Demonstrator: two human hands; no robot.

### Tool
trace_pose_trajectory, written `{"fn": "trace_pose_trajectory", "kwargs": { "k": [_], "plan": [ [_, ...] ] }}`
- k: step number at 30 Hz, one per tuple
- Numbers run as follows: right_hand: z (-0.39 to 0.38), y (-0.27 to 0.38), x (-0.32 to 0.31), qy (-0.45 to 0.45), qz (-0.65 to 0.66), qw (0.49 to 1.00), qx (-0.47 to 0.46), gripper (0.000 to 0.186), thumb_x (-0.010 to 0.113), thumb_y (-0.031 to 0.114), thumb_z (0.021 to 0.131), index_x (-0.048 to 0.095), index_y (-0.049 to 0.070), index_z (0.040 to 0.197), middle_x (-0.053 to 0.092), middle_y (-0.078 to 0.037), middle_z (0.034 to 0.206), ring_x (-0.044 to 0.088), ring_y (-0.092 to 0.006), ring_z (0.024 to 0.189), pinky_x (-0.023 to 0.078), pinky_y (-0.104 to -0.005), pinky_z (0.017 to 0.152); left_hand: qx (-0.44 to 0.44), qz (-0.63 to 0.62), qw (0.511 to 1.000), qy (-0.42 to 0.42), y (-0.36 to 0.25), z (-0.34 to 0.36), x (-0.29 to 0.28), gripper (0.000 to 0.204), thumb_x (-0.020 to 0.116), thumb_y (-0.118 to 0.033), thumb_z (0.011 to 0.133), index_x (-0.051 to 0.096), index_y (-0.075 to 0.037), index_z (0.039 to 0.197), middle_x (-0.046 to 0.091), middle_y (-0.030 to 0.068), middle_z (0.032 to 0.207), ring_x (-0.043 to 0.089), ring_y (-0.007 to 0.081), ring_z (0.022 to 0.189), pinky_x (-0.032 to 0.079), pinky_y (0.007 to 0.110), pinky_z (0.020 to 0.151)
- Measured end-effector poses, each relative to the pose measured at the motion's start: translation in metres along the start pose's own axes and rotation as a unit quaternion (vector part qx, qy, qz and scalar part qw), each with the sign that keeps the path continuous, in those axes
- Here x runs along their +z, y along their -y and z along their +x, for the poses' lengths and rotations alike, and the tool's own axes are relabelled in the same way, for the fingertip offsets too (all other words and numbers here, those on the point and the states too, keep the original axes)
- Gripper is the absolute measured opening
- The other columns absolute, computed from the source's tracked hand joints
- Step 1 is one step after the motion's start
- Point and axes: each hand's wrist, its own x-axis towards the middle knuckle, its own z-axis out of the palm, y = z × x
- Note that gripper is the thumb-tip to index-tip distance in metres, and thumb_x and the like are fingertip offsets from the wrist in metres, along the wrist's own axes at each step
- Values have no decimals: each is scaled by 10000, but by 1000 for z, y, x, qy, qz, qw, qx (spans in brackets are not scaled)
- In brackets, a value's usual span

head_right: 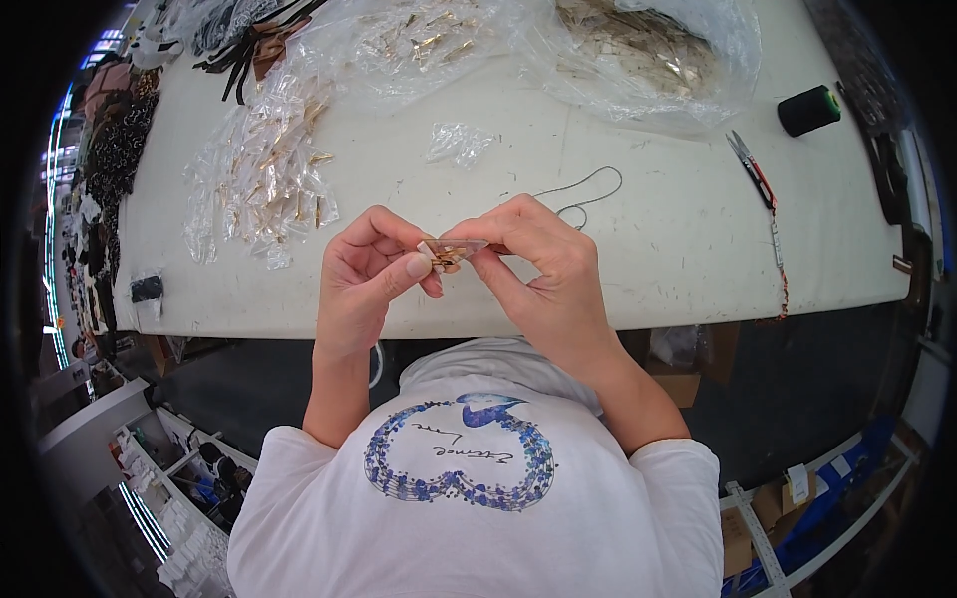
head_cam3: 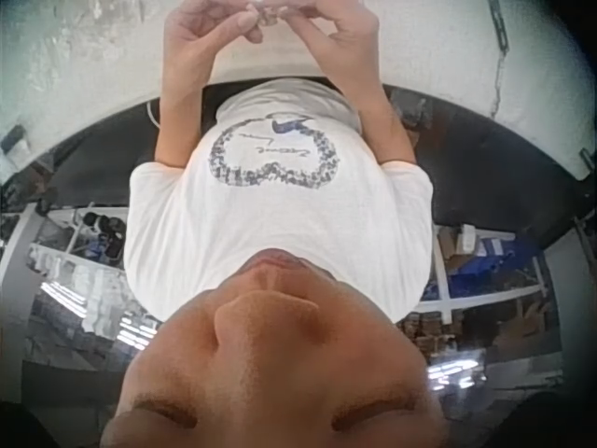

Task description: Assembling small leather and metal accessory parts using a needle and thread.

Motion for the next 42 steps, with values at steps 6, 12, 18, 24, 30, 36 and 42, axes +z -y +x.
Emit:
{"fn": "trace_pose_trajectory", "kwargs": {
  "k": [6,12,18,24,30,36,42],
  "plan": [
    [1,-3,1,-15,13,1000,-4,259,627,-107,809,734,54,981,674,-71,877,653,-160,795,534,-267,662,-9,0,1000,-7,0,1,0,127,662,5,897,591,32,1000,687,132,938,674,141,777,570,255,691],
    [1,-6,3,-11,4,1000,-2,248,626,-102,815,733,48,981,673,-72,874,656,-160,793,541,-268,665,-18,1,1000,-10,2,1,-1,128,664,2,898,593,26,1002,687,128,939,673,139,779,567,252,694],
    [-1,-5,3,-14,3,1000,1,248,627,-101,816,733,53,979,670,-70,877,659,-160,793,541,-267,654,-22,4,1000,-11,3,1,-1,122,661,-5,902,594,19,1001,686,120,933,670,137,772,563,252,696],
    [0,-7,3,-9,-22,1000,-7,246,626,-101,818,733,55,974,667,-72,873,660,-162,777,542,-267,645,-41,-12,999,-10,5,0,-4,124,662,-20,904,592,14,1001,685,118,925,665,138,752,553,255,687],
    [-2,-7,5,-7,-22,1000,-10,249,626,-107,810,731,53,968,667,-74,877,663,-163,774,540,-269,643,-40,-13,999,-9,6,-2,-5,128,662,-19,903,592,14,1005,684,119,932,664,137,753,551,253,688],
    [-2,-9,7,-12,-21,1000,-13,262,628,-113,794,729,64,958,664,-67,871,664,-167,772,537,-271,640,-33,2,999,-3,5,-2,-5,127,659,-14,905,592,14,1009,685,120,943,664,132,768,554,250,694],
    [-4,-10,6,-9,-34,999,-19,278,631,-118,780,728,78,953,660,-59,854,665,-171,767,533,-272,632,-31,8,999,2,7,-4,-7,119,654,-14,909,592,12,1008,685,118,951,664,133,773,553,251,695]
  ]
}}
